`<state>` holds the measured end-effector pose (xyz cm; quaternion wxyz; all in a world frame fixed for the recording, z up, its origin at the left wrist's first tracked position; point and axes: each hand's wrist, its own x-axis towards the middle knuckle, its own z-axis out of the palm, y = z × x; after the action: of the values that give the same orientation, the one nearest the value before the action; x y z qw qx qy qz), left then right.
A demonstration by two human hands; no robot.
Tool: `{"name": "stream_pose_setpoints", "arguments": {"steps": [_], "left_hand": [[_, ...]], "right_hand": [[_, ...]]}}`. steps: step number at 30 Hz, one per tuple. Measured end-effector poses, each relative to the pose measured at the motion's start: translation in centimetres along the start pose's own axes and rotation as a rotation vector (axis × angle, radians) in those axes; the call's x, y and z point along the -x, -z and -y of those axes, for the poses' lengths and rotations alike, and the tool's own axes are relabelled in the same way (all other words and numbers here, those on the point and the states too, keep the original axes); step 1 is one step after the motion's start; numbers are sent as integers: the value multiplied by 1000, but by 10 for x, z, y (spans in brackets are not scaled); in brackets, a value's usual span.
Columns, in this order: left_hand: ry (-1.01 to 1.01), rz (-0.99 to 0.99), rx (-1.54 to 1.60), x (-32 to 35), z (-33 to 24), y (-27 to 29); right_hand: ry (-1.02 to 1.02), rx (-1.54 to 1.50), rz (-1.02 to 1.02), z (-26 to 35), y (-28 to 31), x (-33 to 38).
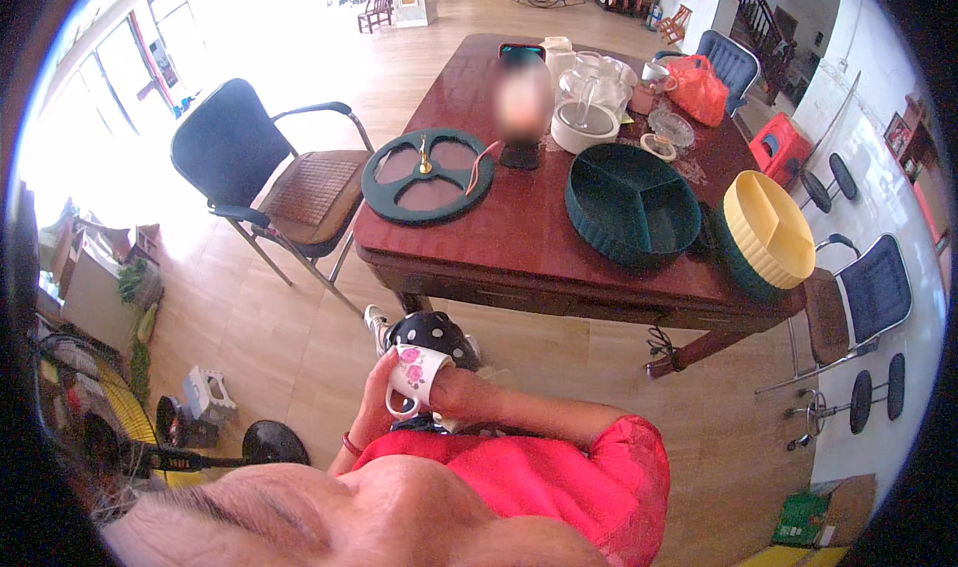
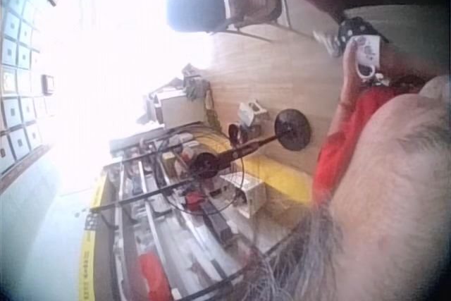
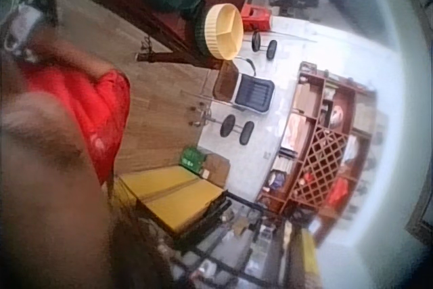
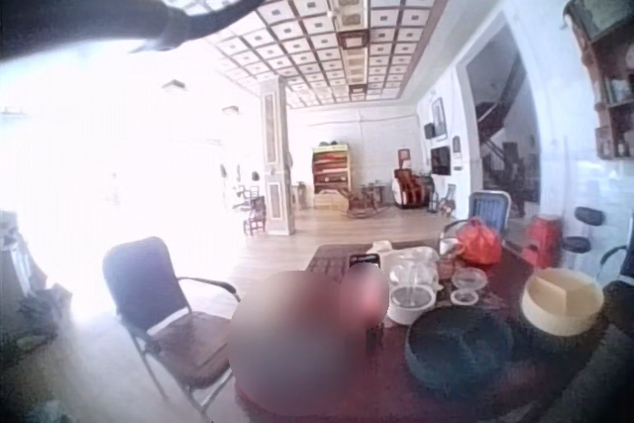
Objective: The person wipes the inside and outside of a mug using a cloth while holding the mug in their other hand, then places the mug on the table.
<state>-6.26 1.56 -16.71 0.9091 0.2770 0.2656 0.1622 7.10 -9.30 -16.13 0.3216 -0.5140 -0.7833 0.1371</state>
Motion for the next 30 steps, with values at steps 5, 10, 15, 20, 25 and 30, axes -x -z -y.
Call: {"name": "stream_pose_setpoints", "arguments": {"steps": [5,10,15,20,25,30], "left_hand": [[-245,156,-12,1,-1,-13],[-340,123,26,-2,-7,-17],[-381,69,11,1,-8,-15],[-419,51,-34,-1,-4,-9],[-308,65,56,1,0,-11],[-240,40,193,-1,2,-15]], "right_hand": [[-211,-125,-158,20,7,0],[-333,-520,-286,24,4,-9],[-115,-284,-380,22,10,-6],[-502,-993,-374,23,15,16],[-653,-1571,-530,18,23,36],[-576,-978,-622,22,24,31]]}}
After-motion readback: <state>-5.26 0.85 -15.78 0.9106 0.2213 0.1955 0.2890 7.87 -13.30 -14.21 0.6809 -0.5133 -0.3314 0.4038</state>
